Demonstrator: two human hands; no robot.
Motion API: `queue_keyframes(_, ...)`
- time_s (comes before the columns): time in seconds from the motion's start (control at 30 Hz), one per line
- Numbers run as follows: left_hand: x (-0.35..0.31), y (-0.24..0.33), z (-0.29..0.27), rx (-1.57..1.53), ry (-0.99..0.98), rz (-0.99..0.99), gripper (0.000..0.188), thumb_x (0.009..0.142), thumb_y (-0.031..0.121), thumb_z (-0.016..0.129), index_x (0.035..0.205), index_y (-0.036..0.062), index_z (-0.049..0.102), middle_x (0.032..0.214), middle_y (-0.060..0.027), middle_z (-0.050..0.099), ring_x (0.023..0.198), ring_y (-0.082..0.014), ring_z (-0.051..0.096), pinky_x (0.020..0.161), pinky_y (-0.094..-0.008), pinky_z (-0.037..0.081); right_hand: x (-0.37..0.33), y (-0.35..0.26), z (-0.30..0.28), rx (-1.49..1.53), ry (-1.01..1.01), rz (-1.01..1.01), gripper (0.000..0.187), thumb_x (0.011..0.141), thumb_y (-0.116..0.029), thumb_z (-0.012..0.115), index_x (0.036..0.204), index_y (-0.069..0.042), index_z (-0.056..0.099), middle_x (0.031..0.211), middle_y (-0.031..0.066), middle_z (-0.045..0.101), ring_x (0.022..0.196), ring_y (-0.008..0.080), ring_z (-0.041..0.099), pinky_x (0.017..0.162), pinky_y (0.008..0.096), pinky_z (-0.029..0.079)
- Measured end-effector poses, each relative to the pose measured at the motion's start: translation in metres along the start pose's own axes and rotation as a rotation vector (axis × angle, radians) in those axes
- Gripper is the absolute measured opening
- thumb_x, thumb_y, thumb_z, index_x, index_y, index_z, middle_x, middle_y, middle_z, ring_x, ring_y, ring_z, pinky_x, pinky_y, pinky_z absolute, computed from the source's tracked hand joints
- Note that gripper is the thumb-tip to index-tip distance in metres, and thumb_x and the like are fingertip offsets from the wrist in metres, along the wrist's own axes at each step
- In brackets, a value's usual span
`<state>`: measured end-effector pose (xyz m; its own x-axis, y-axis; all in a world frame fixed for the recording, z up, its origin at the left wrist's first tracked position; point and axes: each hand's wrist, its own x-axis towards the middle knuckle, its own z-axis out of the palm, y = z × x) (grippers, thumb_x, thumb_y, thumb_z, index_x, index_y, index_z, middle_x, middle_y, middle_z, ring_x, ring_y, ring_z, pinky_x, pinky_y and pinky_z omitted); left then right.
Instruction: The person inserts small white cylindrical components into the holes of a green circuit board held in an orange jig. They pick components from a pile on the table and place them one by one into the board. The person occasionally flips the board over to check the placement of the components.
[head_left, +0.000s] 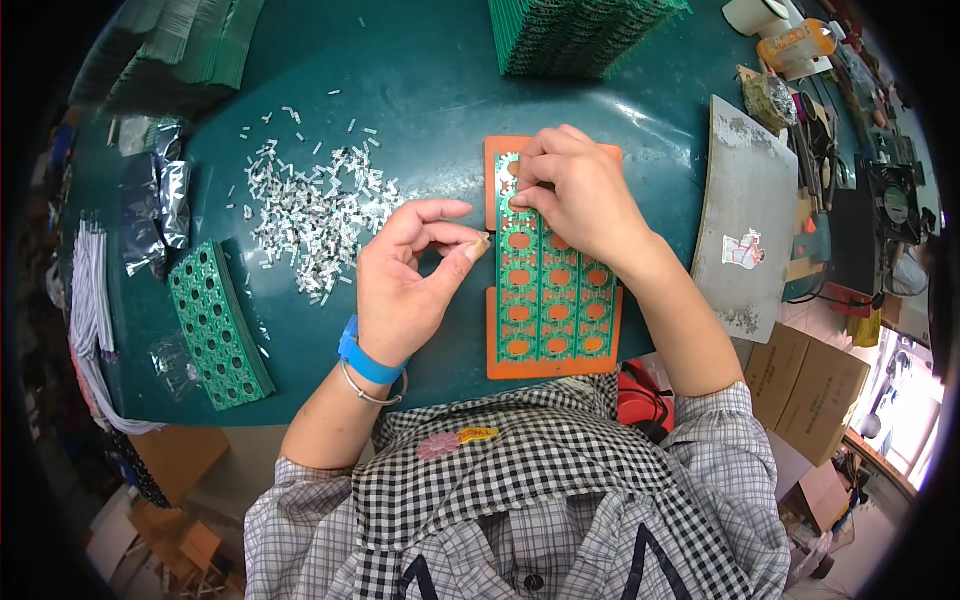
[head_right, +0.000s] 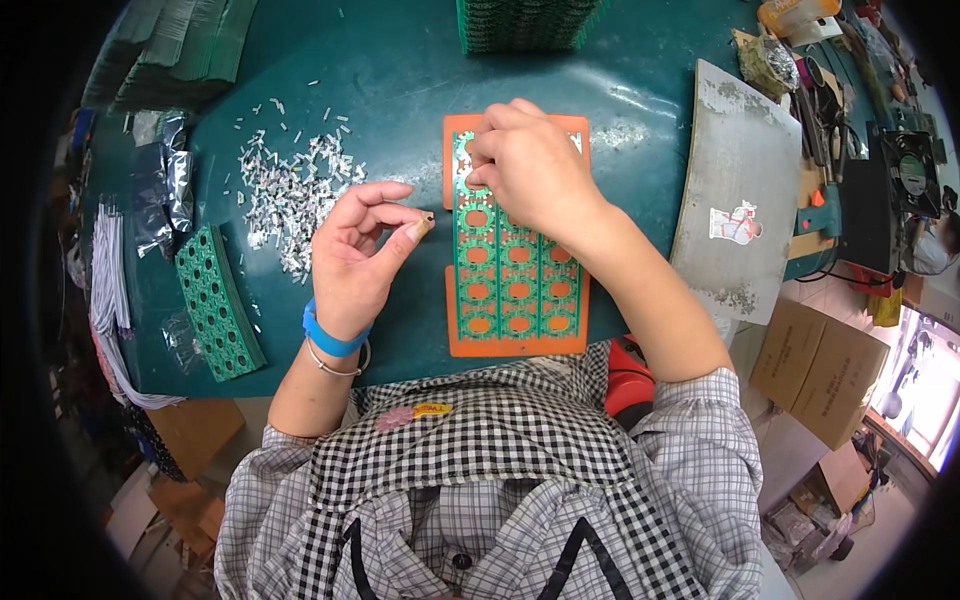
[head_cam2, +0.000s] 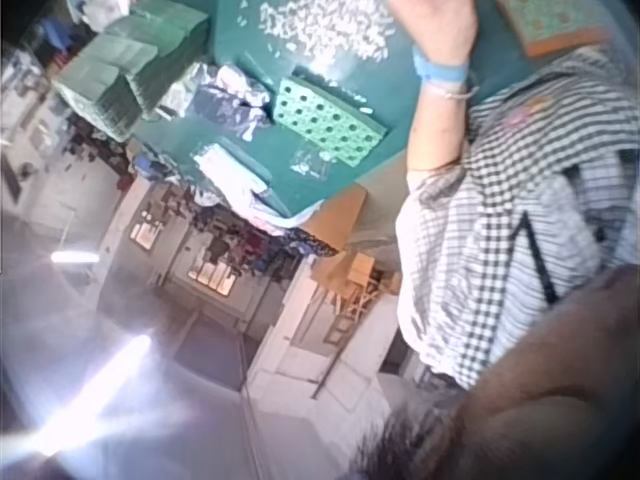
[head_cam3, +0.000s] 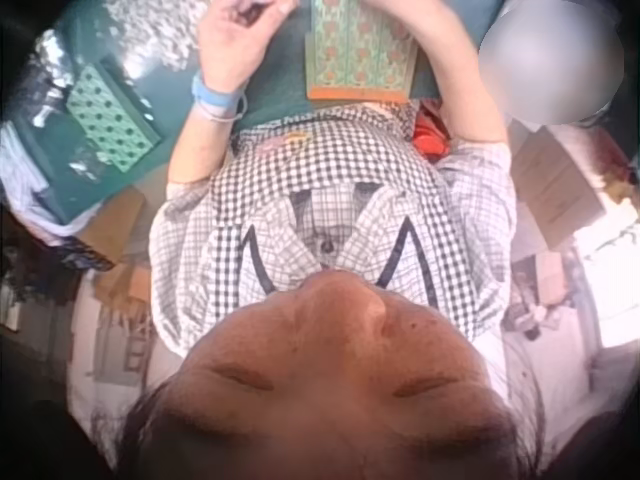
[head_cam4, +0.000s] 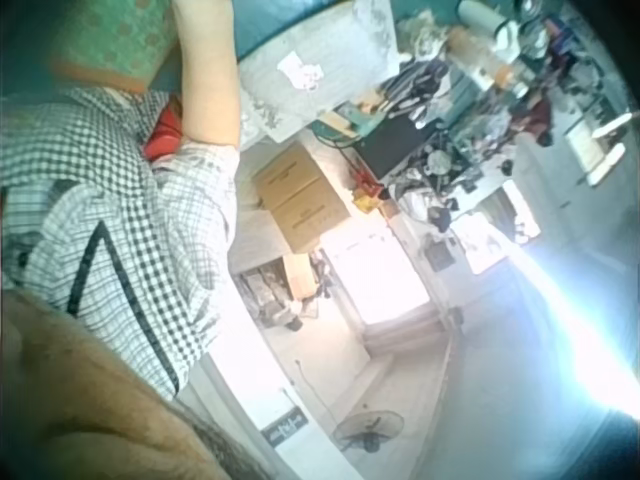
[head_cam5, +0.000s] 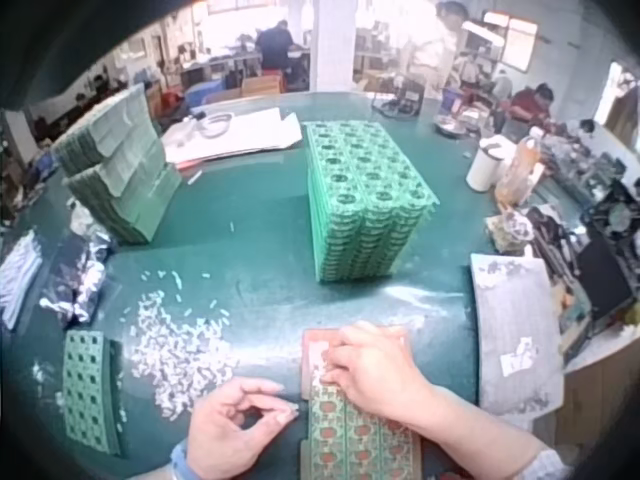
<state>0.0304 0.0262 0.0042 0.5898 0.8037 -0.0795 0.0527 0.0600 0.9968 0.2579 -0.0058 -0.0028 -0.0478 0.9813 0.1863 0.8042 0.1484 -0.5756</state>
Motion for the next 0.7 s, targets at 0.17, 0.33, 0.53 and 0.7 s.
queue_keyframes(0.17,-0.004,0.004,0.003,0.020,0.024,0.045,0.036,0.090,-0.007,0.067,0.123,-0.0042,0.053,0.100,-0.0098,0.070,0.097,-0.0129,0.067,0.089,-0.0251,0.052,-0.008,-0.018,-0.022,0.089,0.150,-0.069,0.019,0.072,-0.007,0.081,0.088,-0.005,0.072,0.091,0.0060,0.064,0.092,0.0251,0.060,0.077,0.0380,0.050)
queue_keyframes(0.33,-0.014,0.015,0.015,0.031,0.051,0.122,0.028,0.088,-0.003,0.071,0.114,-0.0017,0.061,0.095,-0.0089,0.075,0.093,-0.0108,0.069,0.084,-0.0269,0.054,-0.025,-0.059,-0.029,0.393,0.061,-0.086,0.017,0.072,-0.006,0.081,0.083,-0.006,0.069,0.088,0.0052,0.064,0.088,0.0248,0.061,0.076,0.0367,0.050)
queue_keyframes(0.53,-0.011,0.018,-0.013,0.632,0.106,0.401,0.034,0.079,-0.002,0.077,0.111,0.0028,0.067,0.102,-0.0098,0.073,0.093,-0.0226,0.069,0.084,-0.0335,0.054,-0.032,-0.044,-0.026,0.455,0.073,0.084,0.010,0.075,-0.001,0.078,0.081,-0.003,0.070,0.094,0.0045,0.065,0.094,0.0249,0.061,0.081,0.0370,0.050)
queue_keyframes(0.7,0.006,-0.001,-0.077,1.171,0.309,0.299,0.029,0.077,0.009,0.080,0.104,0.0067,0.069,0.105,-0.0090,0.066,0.102,-0.0292,0.059,0.091,-0.0408,0.045,-0.035,-0.021,-0.004,0.205,0.101,0.124,0.010,0.076,0.000,0.077,0.082,-0.001,0.069,0.101,0.0050,0.064,0.098,0.0246,0.059,0.085,0.0361,0.048)
